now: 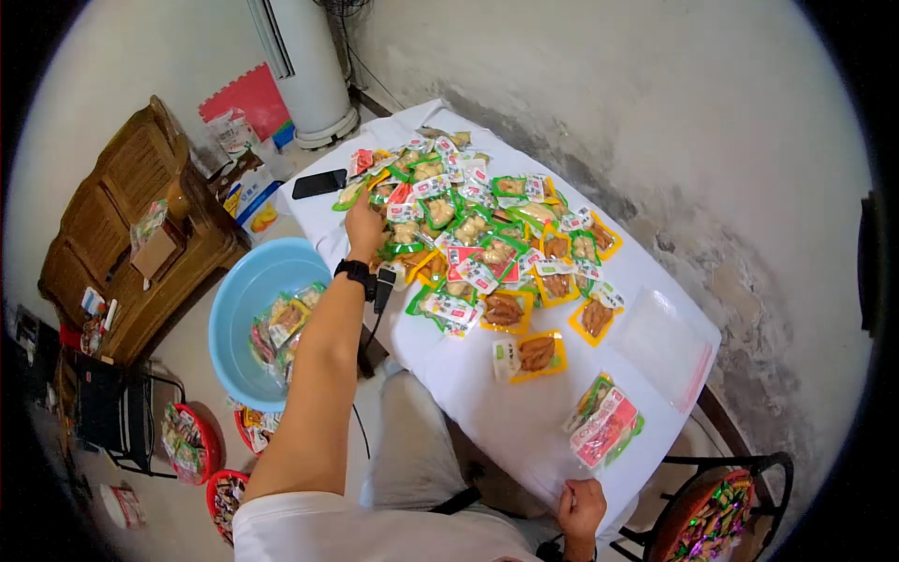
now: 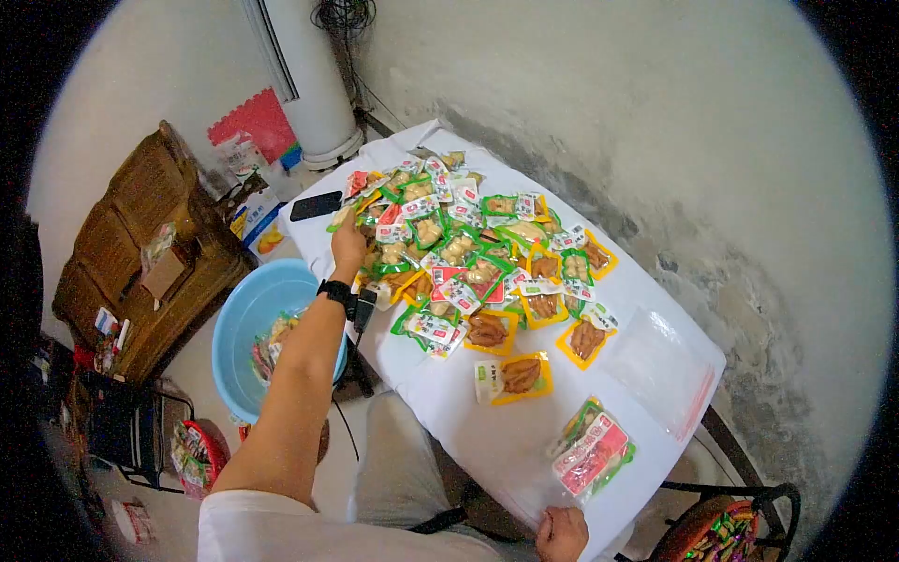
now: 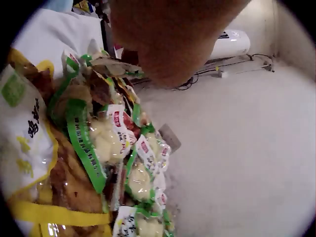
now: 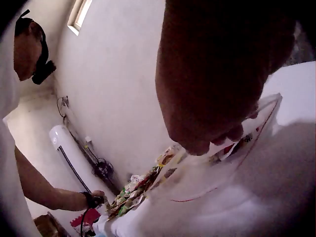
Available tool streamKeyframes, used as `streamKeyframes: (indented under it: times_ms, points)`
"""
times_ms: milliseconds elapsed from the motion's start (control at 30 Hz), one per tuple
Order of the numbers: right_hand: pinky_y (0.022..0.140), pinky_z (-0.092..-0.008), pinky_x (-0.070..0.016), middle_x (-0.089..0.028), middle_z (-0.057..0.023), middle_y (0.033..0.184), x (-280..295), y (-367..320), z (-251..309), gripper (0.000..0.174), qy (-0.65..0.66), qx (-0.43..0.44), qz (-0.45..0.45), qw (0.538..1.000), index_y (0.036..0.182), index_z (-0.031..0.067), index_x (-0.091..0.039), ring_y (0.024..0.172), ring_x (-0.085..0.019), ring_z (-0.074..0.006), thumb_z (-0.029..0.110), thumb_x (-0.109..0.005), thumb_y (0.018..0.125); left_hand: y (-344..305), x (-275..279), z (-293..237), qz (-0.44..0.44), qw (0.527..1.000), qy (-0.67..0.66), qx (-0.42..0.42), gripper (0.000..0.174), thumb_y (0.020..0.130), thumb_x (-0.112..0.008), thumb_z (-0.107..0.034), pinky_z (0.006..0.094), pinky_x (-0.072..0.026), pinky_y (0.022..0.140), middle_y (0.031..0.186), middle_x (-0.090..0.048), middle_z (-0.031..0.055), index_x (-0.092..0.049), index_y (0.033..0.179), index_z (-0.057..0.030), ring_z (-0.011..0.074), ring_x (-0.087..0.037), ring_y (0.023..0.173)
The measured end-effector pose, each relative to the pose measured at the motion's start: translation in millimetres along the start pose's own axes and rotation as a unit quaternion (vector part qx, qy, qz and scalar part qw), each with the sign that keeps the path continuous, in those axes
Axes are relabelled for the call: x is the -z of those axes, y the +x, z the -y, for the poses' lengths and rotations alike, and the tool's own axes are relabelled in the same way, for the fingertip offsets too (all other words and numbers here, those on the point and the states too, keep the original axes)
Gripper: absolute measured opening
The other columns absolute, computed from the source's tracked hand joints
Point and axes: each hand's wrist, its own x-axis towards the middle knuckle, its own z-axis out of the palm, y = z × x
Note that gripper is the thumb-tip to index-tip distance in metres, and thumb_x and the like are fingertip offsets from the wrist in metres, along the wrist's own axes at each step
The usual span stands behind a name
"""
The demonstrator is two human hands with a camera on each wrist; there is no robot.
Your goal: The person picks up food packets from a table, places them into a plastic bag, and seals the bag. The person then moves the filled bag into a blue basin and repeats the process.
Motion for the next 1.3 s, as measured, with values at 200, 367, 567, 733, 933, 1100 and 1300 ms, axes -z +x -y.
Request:
streamKeyframes:
  times_ms: [200, 367, 567, 733, 933, 1100, 1300]
  points:
    - [0.062, -0.0398, -0.0460, -0.059, -0.0129, 0.075, -2.4, -3.9, 0.3, 0.011, -0.007, 0.005, -0.005, 1.000, 0.080, 0.0024, -0.062, 0.070, -0.056, -0.0323, 0.001, -0.062, 0.069, 1.6, -3.9, 26.9, -0.064, 0.885, -0.454, 0.082, 0.039, 0.096, -0.037, -0.004, 0.0309, -0.0474, 0.089, 0.123, -0.058, 0.0148, -0.041, 0.135, -0.0004, 0.0205, -0.058, 0.108]
    - [0.062, -0.0399, -0.0460, -0.058, -0.0127, 0.074, -2.6, -5.8, -1.2, 0.010, 0.003, 0.007, -0.007, 1.000, 0.080, 0.0031, -0.062, 0.070, -0.056, -0.0320, 0.001, -0.063, 0.070, -27.7, -6.5, -21.7, 0.010, 0.712, -0.681, 0.172, 0.039, 0.098, -0.034, -0.004, 0.0369, -0.0497, 0.093, 0.128, -0.053, 0.0157, -0.036, 0.136, -0.0015, 0.0240, -0.057, 0.108]
    - [0.061, -0.0398, -0.0461, -0.057, -0.0130, 0.074, -4.8, -5.2, -1.4, 0.006, -0.003, -0.014, -0.002, 1.000, 0.078, 0.0029, -0.062, 0.068, -0.056, -0.0320, 0.003, -0.062, 0.072, -75.6, -75.6, -43.0, 0.170, 0.691, -0.684, 0.160, 0.038, 0.094, -0.045, -0.009, 0.0359, -0.0473, 0.092, 0.125, -0.056, 0.0134, -0.044, 0.131, -0.0009, 0.0235, -0.057, 0.108]
    - [0.061, -0.0403, -0.0462, -0.057, -0.0131, 0.074, -12.2, -8.5, -16.3, 0.007, -0.023, 0.000, 0.006, 1.000, 0.079, 0.0028, -0.062, 0.068, -0.057, -0.0324, 0.006, -0.063, 0.073, -54.7, -58.8, -37.4, 0.102, 0.919, -0.368, 0.094, 0.034, 0.087, -0.054, -0.012, 0.0385, -0.0422, 0.094, 0.120, -0.057, 0.0174, -0.055, 0.118, 0.0013, 0.0297, -0.055, 0.110]
    - [0.062, -0.0411, -0.0471, -0.057, -0.0135, 0.074, -21.8, -4.4, -19.8, 0.009, -0.021, -0.004, 0.021, 1.000, 0.080, 0.0033, -0.062, 0.069, -0.057, -0.0326, 0.006, -0.063, 0.072, 8.4, -69.9, 66.3, 0.096, 0.993, 0.066, 0.029, 0.048, 0.074, -0.064, -0.021, 0.0468, -0.0385, 0.096, 0.120, -0.052, 0.0177, -0.053, 0.118, -0.0068, 0.0401, -0.049, 0.110]
    - [0.061, -0.0407, -0.0473, -0.057, -0.0136, 0.073, -24.2, 3.2, -13.3, 0.008, -0.014, 0.028, 0.013, 0.999, 0.080, 0.0030, -0.062, 0.069, -0.057, -0.0326, 0.005, -0.063, 0.072, 9.0, -51.1, 45.1, 0.115, 0.983, 0.136, 0.043, 0.040, 0.077, -0.060, -0.020, 0.0476, -0.0457, 0.088, 0.120, -0.053, 0.0152, -0.054, 0.113, -0.0061, 0.0388, -0.051, 0.109]
    - [0.060, -0.0399, -0.0457, -0.056, -0.0141, 0.074, -16.2, -0.8, -14.0, 0.010, -0.027, 0.042, 0.010, 0.999, 0.081, 0.0026, -0.061, 0.068, -0.056, -0.0316, 0.005, -0.063, 0.072, 9.1, -27.2, 43.8, 0.069, 0.990, 0.110, 0.055, 0.023, 0.084, -0.052, -0.017, 0.0485, -0.0495, 0.072, 0.097, -0.063, 0.0217, -0.060, 0.100, -0.0026, 0.0354, -0.062, 0.088]
